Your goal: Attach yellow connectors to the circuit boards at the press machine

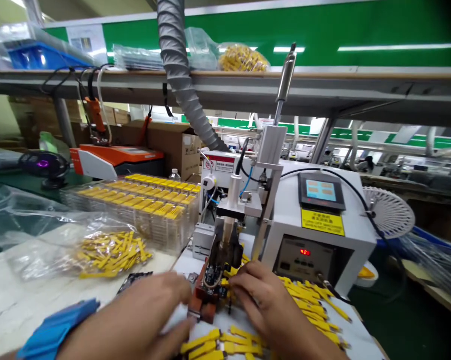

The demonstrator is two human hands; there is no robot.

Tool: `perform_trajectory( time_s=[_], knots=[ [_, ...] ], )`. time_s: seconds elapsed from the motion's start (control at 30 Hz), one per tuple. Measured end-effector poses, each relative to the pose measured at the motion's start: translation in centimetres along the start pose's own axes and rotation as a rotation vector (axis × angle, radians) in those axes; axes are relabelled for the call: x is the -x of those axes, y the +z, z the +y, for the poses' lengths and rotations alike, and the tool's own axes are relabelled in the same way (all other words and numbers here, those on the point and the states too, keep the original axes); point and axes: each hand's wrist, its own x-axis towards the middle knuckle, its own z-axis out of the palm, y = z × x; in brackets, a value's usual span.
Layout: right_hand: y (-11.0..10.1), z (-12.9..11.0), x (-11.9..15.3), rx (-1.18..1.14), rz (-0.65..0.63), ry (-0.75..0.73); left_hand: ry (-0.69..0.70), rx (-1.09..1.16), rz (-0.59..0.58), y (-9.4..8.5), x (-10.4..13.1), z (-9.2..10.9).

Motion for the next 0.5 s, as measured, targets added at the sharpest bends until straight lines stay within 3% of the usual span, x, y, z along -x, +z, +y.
perform_trajectory(
  time_s=[0.07, 0.17, 0.3, 0.5],
  knots=[
    [0.1, 0.1, 0.0, -0.001, -0.009, 0.002, -0.102, -0.109, -0.029, 0.4, -1.3, -2.9],
    [0.2, 0.2, 0.0, 0.001, -0.007, -0.006, -0.048, -0.126, -0.024, 1.4, -2.6, -4.8],
    [0.0, 0.2, -0.1, 0.023, 0.015, -0.038, 0.042, -0.069, -0.046, 2.8, -3.2, -4.8],
    [-0.1, -0.1, -0.4, 0.037, 0.037, -0.041, 0.063, -0.058, -0.048, 3.9, -3.0, -4.9]
  ],
)
